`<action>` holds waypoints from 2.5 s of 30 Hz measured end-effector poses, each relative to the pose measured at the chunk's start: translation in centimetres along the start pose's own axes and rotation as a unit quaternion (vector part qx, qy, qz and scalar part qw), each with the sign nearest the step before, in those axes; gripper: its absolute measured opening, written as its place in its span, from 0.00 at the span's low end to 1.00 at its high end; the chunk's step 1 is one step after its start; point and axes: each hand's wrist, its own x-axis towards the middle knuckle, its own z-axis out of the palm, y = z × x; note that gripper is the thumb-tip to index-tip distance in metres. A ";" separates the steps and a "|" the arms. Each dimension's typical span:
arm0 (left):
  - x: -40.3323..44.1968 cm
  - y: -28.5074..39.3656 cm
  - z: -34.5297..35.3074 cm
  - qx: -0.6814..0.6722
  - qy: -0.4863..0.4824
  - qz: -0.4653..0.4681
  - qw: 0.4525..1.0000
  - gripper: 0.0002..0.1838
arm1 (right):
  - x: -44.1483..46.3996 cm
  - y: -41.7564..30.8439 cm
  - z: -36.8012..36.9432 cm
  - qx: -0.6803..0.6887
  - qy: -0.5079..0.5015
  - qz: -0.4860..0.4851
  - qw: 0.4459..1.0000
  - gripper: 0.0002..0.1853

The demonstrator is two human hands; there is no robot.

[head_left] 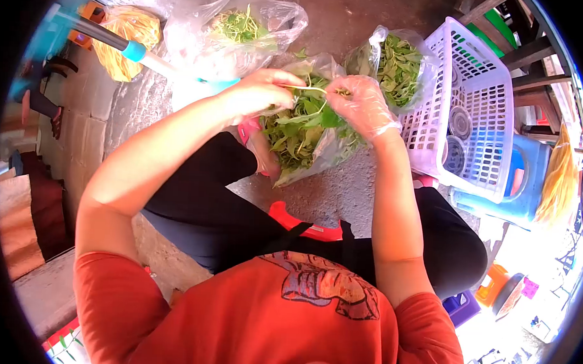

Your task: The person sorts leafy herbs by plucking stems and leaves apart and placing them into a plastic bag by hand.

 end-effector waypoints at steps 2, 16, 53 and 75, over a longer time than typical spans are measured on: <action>0.0 -0.1 0.6 0.161 0.068 0.086 0.981 0.19 | -0.3 -0.2 -0.4 -0.011 -0.029 0.006 0.999 0.09; 1.6 0.5 2.6 0.246 0.118 0.159 0.949 0.06 | 0.3 0.3 1.6 -0.074 0.082 0.013 0.994 0.05; 1.7 3.1 0.5 -0.393 0.055 -0.002 0.918 0.06 | 5.6 13.2 -10.0 0.437 0.442 0.282 0.731 0.16; 4.2 -0.5 -4.3 -0.412 0.147 -0.035 0.899 0.06 | 8.6 17.1 -13.0 0.109 -0.101 0.365 0.919 0.31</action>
